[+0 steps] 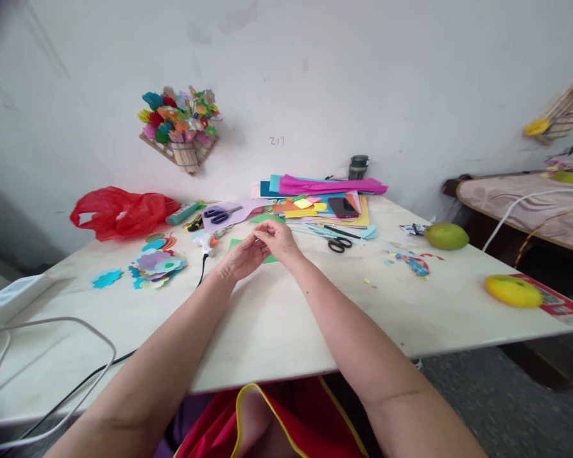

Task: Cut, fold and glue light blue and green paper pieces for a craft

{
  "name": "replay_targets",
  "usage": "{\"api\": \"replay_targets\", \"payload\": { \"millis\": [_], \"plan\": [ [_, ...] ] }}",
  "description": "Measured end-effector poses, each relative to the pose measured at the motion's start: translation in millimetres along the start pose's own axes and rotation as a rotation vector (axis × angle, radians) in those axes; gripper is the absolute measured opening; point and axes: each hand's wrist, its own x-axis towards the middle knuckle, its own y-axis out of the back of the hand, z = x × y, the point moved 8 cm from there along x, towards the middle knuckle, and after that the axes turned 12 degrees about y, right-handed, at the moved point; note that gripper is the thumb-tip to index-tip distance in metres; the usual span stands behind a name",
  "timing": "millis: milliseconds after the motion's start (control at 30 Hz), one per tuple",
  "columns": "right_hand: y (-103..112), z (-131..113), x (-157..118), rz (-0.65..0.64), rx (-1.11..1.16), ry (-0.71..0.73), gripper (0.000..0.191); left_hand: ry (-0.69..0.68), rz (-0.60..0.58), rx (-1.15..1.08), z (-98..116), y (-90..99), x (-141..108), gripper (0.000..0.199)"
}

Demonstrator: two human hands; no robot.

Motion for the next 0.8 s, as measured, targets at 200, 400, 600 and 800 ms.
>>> {"api": "replay_targets", "payload": {
  "millis": [200, 400, 600, 800],
  "plan": [
    [-4, 17, -5, -0.081, 0.115, -0.176, 0.016, 0.019, -0.059, 0.04, -3, -3.8, -1, 0.022],
    [-7, 11, -8, -0.125, 0.147, -0.194, 0.018, -0.005, -0.082, 0.014, -3, -8.4, -2, 0.02],
    [-9, -1, -7, -0.197, 0.152, -0.066, 0.023, 0.007, -0.04, -0.03, 2, -10.9, -5, 0.02],
    [1, 13, -3, -0.061, 0.179, -0.107, 0.022, 0.032, -0.073, 0.006, 1, -10.0, -5, 0.02]
  ]
}}
